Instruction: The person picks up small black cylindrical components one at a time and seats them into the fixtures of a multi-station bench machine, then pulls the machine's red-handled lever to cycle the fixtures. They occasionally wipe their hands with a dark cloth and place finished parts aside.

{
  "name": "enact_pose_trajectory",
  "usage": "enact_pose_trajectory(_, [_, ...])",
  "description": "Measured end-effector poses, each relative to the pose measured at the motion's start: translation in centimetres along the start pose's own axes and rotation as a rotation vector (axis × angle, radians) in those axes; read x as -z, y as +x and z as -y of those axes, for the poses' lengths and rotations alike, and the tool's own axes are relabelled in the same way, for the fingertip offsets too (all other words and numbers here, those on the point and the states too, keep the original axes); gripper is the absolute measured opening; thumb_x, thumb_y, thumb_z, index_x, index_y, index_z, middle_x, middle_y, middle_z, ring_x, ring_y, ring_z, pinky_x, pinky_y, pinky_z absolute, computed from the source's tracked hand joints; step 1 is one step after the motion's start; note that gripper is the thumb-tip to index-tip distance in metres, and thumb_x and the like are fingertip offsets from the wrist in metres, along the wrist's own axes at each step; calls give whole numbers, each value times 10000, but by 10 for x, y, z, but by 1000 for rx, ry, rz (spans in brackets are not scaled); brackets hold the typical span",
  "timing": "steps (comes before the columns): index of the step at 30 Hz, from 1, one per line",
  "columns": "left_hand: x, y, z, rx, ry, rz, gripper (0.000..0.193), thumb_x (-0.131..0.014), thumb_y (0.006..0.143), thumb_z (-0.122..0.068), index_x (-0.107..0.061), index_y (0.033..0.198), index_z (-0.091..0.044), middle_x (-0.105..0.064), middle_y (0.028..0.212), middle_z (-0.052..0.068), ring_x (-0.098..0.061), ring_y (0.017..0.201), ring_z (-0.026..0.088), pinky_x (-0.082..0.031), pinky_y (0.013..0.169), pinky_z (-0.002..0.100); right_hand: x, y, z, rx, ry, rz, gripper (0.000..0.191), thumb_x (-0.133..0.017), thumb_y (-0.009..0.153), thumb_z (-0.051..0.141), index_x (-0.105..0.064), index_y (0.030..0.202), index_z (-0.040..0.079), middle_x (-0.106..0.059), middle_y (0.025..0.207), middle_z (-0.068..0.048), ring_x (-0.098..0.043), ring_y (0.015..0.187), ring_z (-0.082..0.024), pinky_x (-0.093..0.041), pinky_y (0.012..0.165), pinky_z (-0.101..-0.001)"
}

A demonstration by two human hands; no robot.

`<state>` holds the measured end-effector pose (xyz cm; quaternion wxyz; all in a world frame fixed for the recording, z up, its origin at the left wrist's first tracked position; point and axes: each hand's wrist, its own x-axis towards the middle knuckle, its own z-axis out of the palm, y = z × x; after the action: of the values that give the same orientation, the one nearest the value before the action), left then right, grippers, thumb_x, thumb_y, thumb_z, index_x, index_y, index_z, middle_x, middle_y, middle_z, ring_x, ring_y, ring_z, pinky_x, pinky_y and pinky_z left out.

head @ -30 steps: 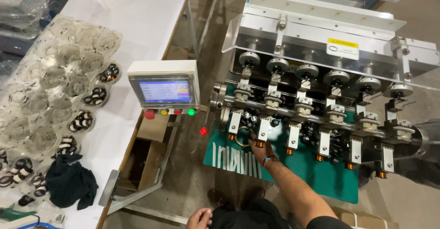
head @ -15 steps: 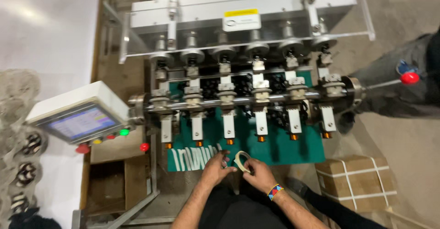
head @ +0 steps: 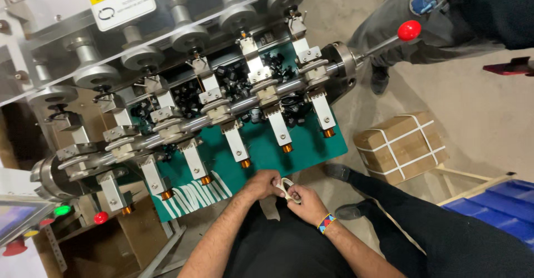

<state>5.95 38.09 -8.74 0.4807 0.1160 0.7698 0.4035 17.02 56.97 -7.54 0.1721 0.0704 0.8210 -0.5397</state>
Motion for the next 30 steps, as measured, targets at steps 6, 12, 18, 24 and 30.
enact_pose_trajectory(6, [-2,23,-21,-48,228,-269,288,-915,696,-224,-687,781,-70,-675,923,115,-662,877,325,-534,738,458,9,-2,-1,-145,142,3,265,-645,961,302,-709,952,45,-638,701,-50,-626,610,-154,-500,584,-330])
enact_pose_trajectory(12, [7,48,-45,-3,420,-526,192,-839,769,-188,-719,860,-68,-663,1038,159,-684,948,375,-556,808,494,17,7,-4,-339,383,21,433,-462,1067,340,-696,865,37,-560,624,0,-525,491,-87,-449,470,-266])
enact_pose_trajectory(18, [8,59,-51,46,417,-600,382,-841,727,-100,-670,1061,-23,-661,1058,166,-681,976,376,-561,809,486,7,30,-4,-314,362,-87,425,-524,1058,342,-706,829,33,-612,641,-41,-545,517,-104,-442,489,-293])
enact_pose_trajectory(24, [1,45,-44,-42,470,-679,476,-871,700,-94,-635,1105,-11,-643,1097,188,-654,990,390,-559,783,477,0,46,1,-823,44,246,418,-540,1050,370,-713,852,44,-592,667,-135,-563,551,-256,-458,551,-398])
enact_pose_trajectory(30, [-13,4,-15,164,-20,-258,467,-927,679,-184,-646,1026,-49,-695,1021,162,-704,935,334,-575,775,450,-5,11,5,121,93,46,315,-694,982,344,-717,990,30,-717,818,-88,-686,721,-171,-538,656,-324])
